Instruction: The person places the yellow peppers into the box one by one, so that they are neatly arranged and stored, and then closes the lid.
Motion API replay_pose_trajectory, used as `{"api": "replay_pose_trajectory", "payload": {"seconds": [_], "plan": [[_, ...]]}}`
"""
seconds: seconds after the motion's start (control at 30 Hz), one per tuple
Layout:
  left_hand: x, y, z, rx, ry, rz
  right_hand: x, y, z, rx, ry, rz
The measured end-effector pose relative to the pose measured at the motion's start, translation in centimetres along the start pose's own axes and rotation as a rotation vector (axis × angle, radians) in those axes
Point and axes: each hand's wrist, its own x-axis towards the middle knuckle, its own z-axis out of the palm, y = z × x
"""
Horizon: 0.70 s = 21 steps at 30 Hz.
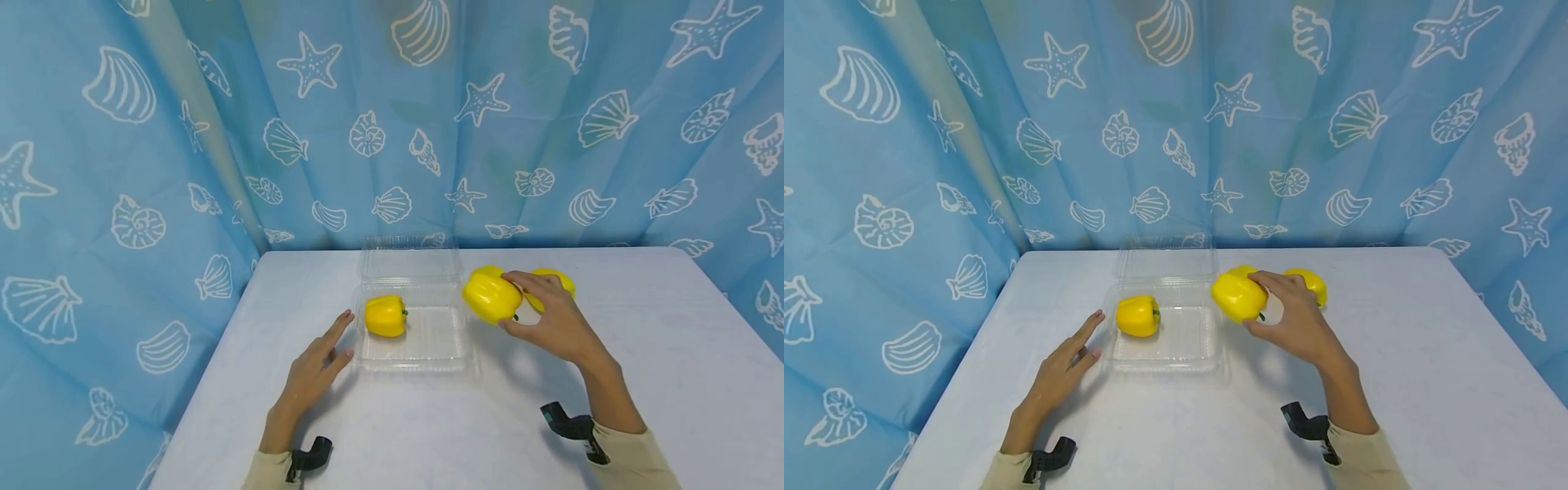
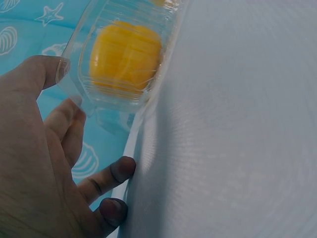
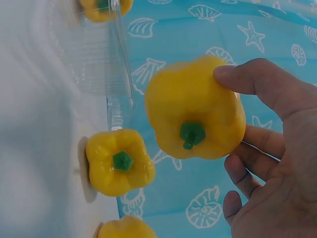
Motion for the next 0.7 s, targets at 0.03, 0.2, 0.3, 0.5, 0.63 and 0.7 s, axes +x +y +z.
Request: {"api": "replay_pose_trajectory", "payload": {"seconds": [0.03, 0.2, 0.3, 0.5, 0.63, 0.7], "plan": [[0.0, 0.0, 0.0, 0.001, -0.001, -0.001, 0.1, 0.0, 0.0, -0.001, -0.001, -0.003], [0.1, -0.1, -0.1, 0.006, -0.003, 0.002, 0.4, -0.2, 0.3, -0.006, -0.021, 0.002], [0.1, -0.1, -0.1, 0.005, 0.000, 0.005, 0.6, -0.3, 0.5, 0.006, -0.035, -0.001], [0.1, -0.3, -0.1, 0.003, -0.007, -0.008, 0.9, -0.4, 0.9, 0.013, -0.073, 0.010], [0.2, -0.2, 0.0, -0.006, -0.007, -0.010, 1.2, -0.6, 1.1, 0.017, -0.086, 0.015], [0.2, -0.2, 0.0, -0.004, -0.007, -0.008, 1.3, -0.6, 1.2, 0.021, -0.096, 0.015]]}}
